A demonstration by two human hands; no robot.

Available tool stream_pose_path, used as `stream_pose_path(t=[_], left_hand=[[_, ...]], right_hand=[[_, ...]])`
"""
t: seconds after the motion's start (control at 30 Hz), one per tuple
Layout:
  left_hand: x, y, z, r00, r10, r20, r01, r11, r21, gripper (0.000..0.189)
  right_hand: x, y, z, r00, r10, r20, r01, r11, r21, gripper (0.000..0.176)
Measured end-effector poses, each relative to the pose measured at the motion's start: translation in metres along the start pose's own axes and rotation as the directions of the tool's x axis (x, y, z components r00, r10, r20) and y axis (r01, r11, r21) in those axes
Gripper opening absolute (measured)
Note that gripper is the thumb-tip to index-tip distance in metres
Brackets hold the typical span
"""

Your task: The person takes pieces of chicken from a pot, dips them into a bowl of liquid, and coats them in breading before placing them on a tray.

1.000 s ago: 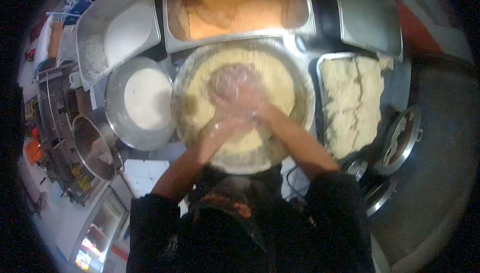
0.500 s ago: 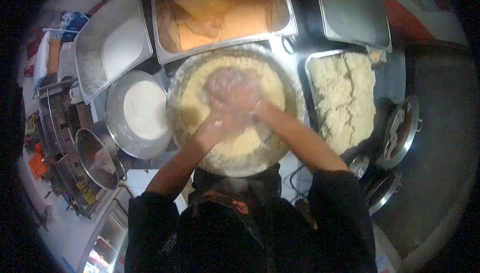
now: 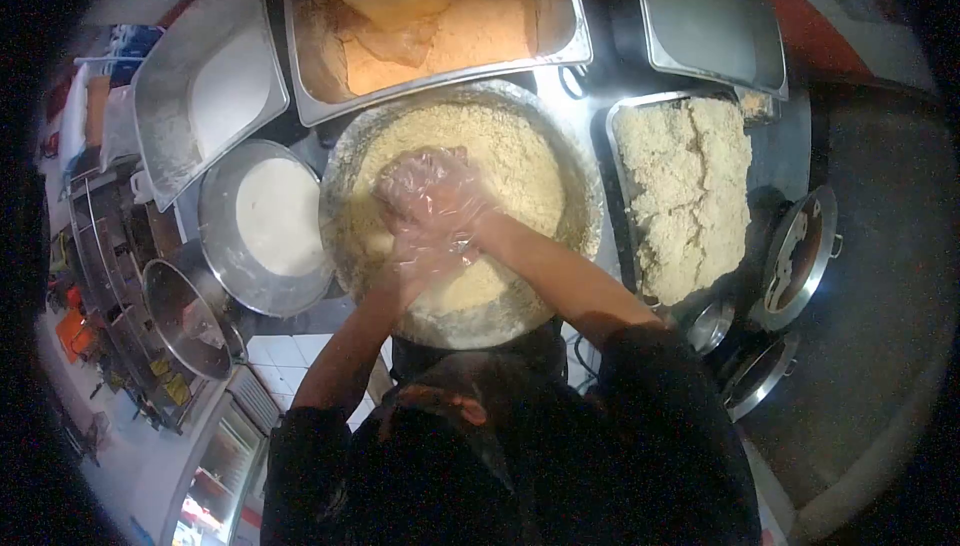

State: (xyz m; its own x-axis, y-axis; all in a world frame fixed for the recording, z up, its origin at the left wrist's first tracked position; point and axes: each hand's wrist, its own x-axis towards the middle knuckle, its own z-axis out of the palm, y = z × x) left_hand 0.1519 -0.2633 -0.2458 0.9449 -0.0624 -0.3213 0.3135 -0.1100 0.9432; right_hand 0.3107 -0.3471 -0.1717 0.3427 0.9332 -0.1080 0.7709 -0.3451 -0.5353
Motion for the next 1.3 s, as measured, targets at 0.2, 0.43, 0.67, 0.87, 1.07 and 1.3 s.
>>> stream_pose_path(t=[0.2,0.43,0.67,0.87,1.07,1.3], left_hand=[[0.011,-0.003,0.002,0.999,0.025,0.023,-0.026,0.996,0.086,0.067],[0.003,0.017,0.002,0.989,0.122,-0.081,-0.042,0.762,0.646,0.064],[-0.029,0.011,0.011,0.988,0.107,0.113,-0.146,0.384,0.912,0.062],[-0.014,-0.049,0.020,0.966,0.106,-0.237,-0.147,0.975,-0.164,0.052],[-0.033,0.132,-0.016,0.956,0.264,0.131,-0.216,0.327,0.920,0.077],[-0.042,0.100,-0.015,0.871,0.428,-0.243,-0.053,0.573,0.818,0.103]], right_hand=[[0.004,0.006,0.054,0.820,-0.066,-0.568,0.112,0.993,0.047,0.046],[0.003,-0.025,0.012,0.992,0.096,0.080,-0.104,0.989,0.109,0.051],[0.009,-0.036,0.015,0.950,0.120,0.288,-0.119,0.993,-0.019,0.053],[0.010,-0.032,0.016,0.997,0.075,0.023,-0.075,0.997,0.001,0.047],[-0.044,-0.046,-0.079,0.853,0.111,-0.510,-0.136,0.991,-0.011,0.025],[-0.101,0.054,0.020,0.912,0.239,-0.332,-0.409,0.557,-0.722,0.025]])
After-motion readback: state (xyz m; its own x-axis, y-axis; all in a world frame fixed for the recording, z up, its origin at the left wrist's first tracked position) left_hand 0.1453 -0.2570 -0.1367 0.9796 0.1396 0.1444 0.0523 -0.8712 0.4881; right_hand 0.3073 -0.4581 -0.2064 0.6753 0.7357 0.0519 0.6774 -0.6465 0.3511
